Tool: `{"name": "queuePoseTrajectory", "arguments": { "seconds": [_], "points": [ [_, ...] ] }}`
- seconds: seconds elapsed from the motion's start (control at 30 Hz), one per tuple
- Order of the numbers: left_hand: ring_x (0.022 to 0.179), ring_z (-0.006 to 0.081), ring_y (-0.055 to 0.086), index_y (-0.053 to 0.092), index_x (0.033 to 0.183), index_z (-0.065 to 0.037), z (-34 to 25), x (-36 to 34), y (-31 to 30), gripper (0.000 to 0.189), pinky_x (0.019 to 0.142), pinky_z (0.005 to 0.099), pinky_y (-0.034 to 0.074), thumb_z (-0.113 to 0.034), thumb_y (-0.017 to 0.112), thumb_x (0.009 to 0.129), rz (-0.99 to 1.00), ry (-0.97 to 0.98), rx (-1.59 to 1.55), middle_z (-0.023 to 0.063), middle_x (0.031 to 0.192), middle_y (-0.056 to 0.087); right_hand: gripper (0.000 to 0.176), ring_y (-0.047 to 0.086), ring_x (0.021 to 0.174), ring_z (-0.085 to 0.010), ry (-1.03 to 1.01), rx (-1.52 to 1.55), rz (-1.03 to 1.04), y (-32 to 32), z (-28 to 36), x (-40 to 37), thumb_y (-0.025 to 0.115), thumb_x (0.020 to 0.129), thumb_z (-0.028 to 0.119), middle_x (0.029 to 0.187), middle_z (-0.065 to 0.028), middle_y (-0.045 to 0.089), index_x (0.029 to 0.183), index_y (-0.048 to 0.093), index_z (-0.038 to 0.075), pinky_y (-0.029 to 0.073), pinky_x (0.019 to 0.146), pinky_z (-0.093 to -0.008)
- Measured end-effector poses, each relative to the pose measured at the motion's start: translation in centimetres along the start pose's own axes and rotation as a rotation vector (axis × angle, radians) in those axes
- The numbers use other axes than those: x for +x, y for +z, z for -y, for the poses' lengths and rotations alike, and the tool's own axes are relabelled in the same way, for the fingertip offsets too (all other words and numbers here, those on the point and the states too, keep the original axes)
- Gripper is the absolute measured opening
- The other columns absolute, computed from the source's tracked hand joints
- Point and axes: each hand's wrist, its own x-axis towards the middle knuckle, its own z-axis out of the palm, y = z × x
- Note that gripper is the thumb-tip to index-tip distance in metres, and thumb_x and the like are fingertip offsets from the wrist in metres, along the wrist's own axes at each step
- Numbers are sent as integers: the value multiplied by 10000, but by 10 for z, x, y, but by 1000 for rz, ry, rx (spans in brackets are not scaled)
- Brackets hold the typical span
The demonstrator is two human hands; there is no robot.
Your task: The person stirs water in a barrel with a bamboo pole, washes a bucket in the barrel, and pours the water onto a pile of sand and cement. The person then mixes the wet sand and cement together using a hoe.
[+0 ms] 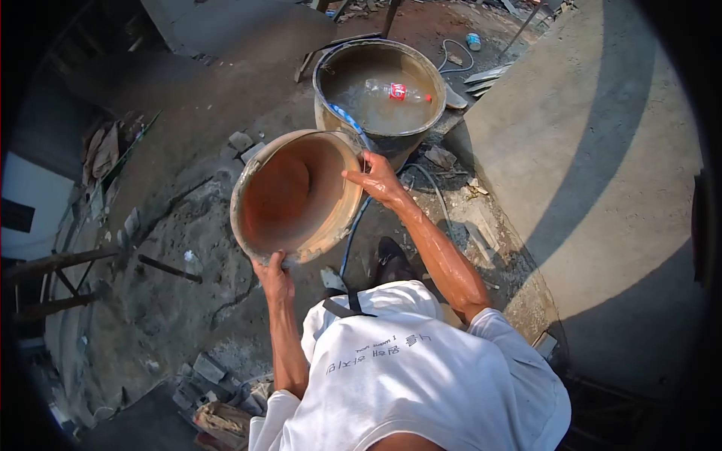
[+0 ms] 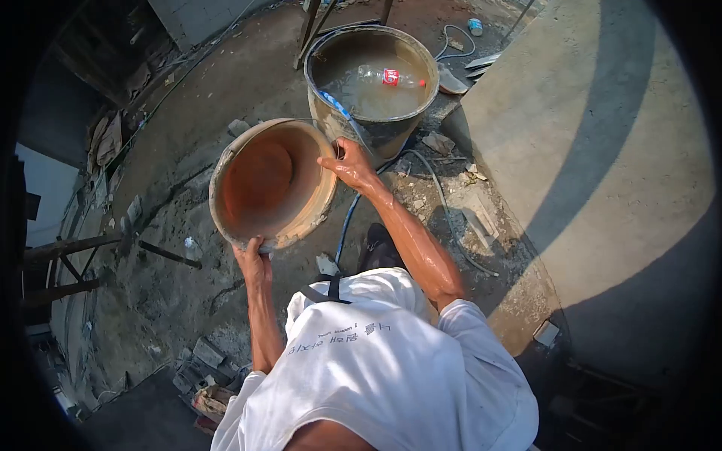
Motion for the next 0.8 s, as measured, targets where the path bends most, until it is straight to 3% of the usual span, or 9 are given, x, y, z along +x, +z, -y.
{"name": "queuePoseTrajectory", "arguments": {
  "seconds": [0.07,0.2,0.3,0.43,0.53,0.57,0.6,0.73,0.8],
  "points": [
    [1019,169,565,421,1299,-31,3,35,22,561,902,319,462,57,574,766,60,9,33,60,1156,552,293,514,648,-146,7,-299,-133,-22,25,5,751,736,187,707,-83,591,812,573,-32,454,617,-326],
    [1031,166,574,459,1270,-37,14,98,77,526,924,335,460,47,606,772,157,115,62,52,1161,570,281,534,636,-154,-64,-307,-234,-63,18,44,731,750,170,691,-107,604,813,574,-55,466,628,-332],
    [1072,177,567,473,1268,-35,35,155,125,487,946,348,452,55,603,807,252,104,90,64,1194,580,273,588,685,-165,-116,-26,-311,-99,-4,96,718,769,151,769,-116,643,897,572,-40,495,657,-317],
    [1092,169,559,457,1299,-62,79,235,198,505,925,350,460,-15,652,836,365,26,97,68,1215,578,244,586,724,-120,117,262,-315,-147,-11,148,684,808,85,824,-89,644,979,546,-22,502,677,-264],
    [1082,177,556,398,1356,-85,117,286,243,599,899,324,455,-76,696,837,378,48,416,66,1250,549,169,589,730,-127,-148,249,-486,-186,-65,194,636,832,47,784,-83,630,953,543,-26,494,675,-273],
    [1046,180,550,332,1401,-102,135,301,250,719,876,313,446,-185,748,820,231,45,518,88,1293,502,136,597,715,-155,-200,126,-565,-194,-86,208,615,838,24,786,-103,629,948,550,-22,487,666,-282],
    [995,181,549,353,1363,-88,144,307,262,714,837,324,461,-302,758,815,23,-2,613,101,1258,490,122,599,689,-214,-218,-34,-622,-199,-93,216,599,828,-7,800,-135,623,945,563,-11,478,653,-303],
    [948,196,563,397,1248,-45,176,316,295,700,791,376,503,-502,708,818,16,-298,488,99,1105,508,219,599,698,-336,-220,-442,-694,-208,-122,242,583,778,-77,842,-186,610,978,590,13,475,638,-364],
    [878,250,608,405,1254,9,194,330,314,779,795,392,548,-575,670,811,-132,-605,377,129,1091,518,301,618,778,-355,-122,-343,-638,-206,-136,256,574,744,-103,906,-168,618,1017,592,26,492,658,-398]
  ]
}}
